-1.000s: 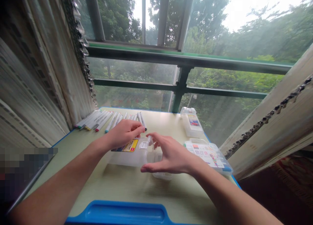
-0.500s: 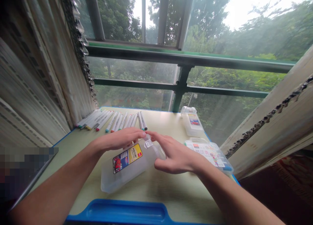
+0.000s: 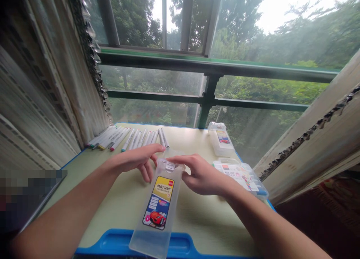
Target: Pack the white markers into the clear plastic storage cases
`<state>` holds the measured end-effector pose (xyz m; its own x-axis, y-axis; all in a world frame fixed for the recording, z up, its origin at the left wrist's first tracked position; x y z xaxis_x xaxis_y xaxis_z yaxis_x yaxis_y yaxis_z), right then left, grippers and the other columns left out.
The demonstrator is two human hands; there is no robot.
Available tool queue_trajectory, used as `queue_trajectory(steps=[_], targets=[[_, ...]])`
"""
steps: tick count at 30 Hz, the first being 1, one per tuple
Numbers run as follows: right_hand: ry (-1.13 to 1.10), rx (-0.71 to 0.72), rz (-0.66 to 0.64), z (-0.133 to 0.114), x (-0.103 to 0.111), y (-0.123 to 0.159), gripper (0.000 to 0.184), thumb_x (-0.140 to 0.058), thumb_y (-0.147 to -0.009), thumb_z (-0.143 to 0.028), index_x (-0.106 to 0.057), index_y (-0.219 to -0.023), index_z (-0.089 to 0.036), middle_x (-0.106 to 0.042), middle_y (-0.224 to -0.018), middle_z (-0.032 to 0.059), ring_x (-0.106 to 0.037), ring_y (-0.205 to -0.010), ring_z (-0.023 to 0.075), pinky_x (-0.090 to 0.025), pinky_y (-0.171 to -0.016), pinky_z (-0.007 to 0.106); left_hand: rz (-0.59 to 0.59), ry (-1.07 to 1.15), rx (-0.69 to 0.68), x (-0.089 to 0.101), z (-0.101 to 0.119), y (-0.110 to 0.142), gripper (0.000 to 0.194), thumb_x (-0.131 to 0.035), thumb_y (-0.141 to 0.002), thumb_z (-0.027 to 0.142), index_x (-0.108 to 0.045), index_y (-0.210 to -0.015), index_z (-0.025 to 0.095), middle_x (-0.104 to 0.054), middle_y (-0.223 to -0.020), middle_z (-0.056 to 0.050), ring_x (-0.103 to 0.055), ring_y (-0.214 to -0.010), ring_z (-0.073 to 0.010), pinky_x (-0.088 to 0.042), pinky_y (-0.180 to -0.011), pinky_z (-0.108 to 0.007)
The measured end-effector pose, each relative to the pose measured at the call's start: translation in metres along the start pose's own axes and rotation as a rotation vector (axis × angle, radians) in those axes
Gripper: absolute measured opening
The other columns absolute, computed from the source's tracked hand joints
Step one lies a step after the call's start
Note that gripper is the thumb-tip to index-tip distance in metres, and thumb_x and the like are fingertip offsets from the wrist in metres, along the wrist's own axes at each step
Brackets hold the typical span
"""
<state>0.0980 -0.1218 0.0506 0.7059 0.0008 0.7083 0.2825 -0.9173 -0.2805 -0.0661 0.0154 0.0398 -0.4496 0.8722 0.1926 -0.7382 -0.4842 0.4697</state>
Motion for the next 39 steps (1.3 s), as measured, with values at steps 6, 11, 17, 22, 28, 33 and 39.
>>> queue_trajectory(steps=[6, 11, 17, 22, 28, 33, 39], targets=[[0.033, -0.045, -0.044, 0.003, 0.001, 0.0, 0.062, -0.047, -0.071, 0.003, -0.068, -0.123, -0.024, -0.076, -0.111, 0.0045, -0.07, -0.097, 0.0215, -0.052, -0.087, 0.034, 0.108, -0.25, -0.106, -0.01, -0.001, -0.006, 0.049, -0.063, -0.078, 0.047, -0.057, -0.116, 0.016, -0.064, -0.068, -0.004, -0.062, -0.045, -0.021, -0.042, -0.04, -0.027], [0.113, -0.072, -0.029, 0.001, 0.002, 0.0, 0.056, -0.048, -0.071, 0.001, -0.07, -0.117, -0.022, -0.077, -0.098, 0.0041, -0.07, -0.085, 0.0199, -0.051, -0.079, 0.032, 0.119, -0.318, -0.152, -0.014, -0.003, -0.01, 0.041, -0.059, -0.078, 0.043, -0.058, -0.11, 0.018, -0.064, -0.072, -0.005, -0.06, -0.045, -0.0198, -0.044, -0.039, -0.027], [0.275, -0.079, 0.026, 0.005, 0.006, -0.001, 0.048, -0.051, -0.07, -0.002, -0.069, -0.111, -0.019, -0.074, -0.088, 0.0041, -0.062, -0.07, 0.0168, -0.045, -0.067, 0.028, 0.157, -0.162, -0.207, -0.009, -0.005, -0.024, 0.04, -0.05, -0.087, 0.053, -0.052, -0.109, 0.019, -0.061, -0.084, -0.005, -0.061, -0.048, -0.0157, -0.048, -0.041, -0.027], [0.369, -0.092, 0.033, 0.008, 0.007, -0.001, 0.035, -0.051, -0.072, -0.004, -0.067, -0.101, -0.016, -0.067, -0.072, 0.0007, -0.047, -0.053, 0.0111, -0.038, -0.059, 0.026, 0.215, -0.134, -0.282, -0.005, 0.0, -0.026, 0.038, -0.044, -0.092, 0.05, -0.056, -0.103, 0.015, -0.06, -0.086, -0.005, -0.057, -0.046, -0.0113, -0.047, -0.039, -0.024], [0.355, -0.056, 0.024, 0.006, 0.008, 0.0, 0.03, -0.053, -0.074, -0.009, -0.066, -0.101, -0.015, -0.066, -0.076, 0.0024, -0.049, -0.058, 0.0121, -0.038, -0.059, 0.026, 0.208, -0.201, -0.405, -0.007, 0.001, -0.025, 0.037, -0.049, -0.089, 0.049, -0.061, -0.083, 0.014, -0.059, -0.076, -0.002, -0.054, -0.047, -0.0099, -0.044, -0.036, -0.021], [0.249, -0.061, 0.127, 0.002, 0.012, 0.0, 0.032, -0.052, -0.078, -0.013, -0.068, -0.106, -0.016, -0.071, -0.08, 0.0033, -0.056, -0.062, 0.0131, -0.042, -0.057, 0.025, 0.174, -0.193, -0.434, -0.007, 0.0, -0.026, 0.044, -0.052, -0.087, 0.056, -0.06, -0.075, 0.015, -0.059, -0.071, -0.001, -0.054, -0.046, -0.0094, -0.044, -0.039, -0.021], [0.285, -0.119, 0.471, 0.012, 0.016, -0.002, 0.014, -0.057, -0.087, -0.024, -0.068, -0.086, -0.016, -0.061, -0.061, 0.0, -0.052, -0.052, 0.0117, -0.042, -0.053, 0.025, 0.063, -0.22, -0.493, -0.009, 0.004, -0.017, 0.039, -0.061, -0.083, 0.054, -0.065, -0.081, 0.015, -0.05, -0.058, 0.004, -0.048, -0.044, -0.0082, -0.038, -0.042, -0.02]])
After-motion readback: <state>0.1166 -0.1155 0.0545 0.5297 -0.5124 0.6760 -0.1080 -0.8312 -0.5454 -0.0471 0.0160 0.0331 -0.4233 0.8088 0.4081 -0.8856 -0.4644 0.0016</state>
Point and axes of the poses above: each hand's wrist, its own y-axis away from the middle knuckle, its own x-axis out of the back of the hand, z = x × y, the point moved 2 cm from there along -y, towards the middle knuckle
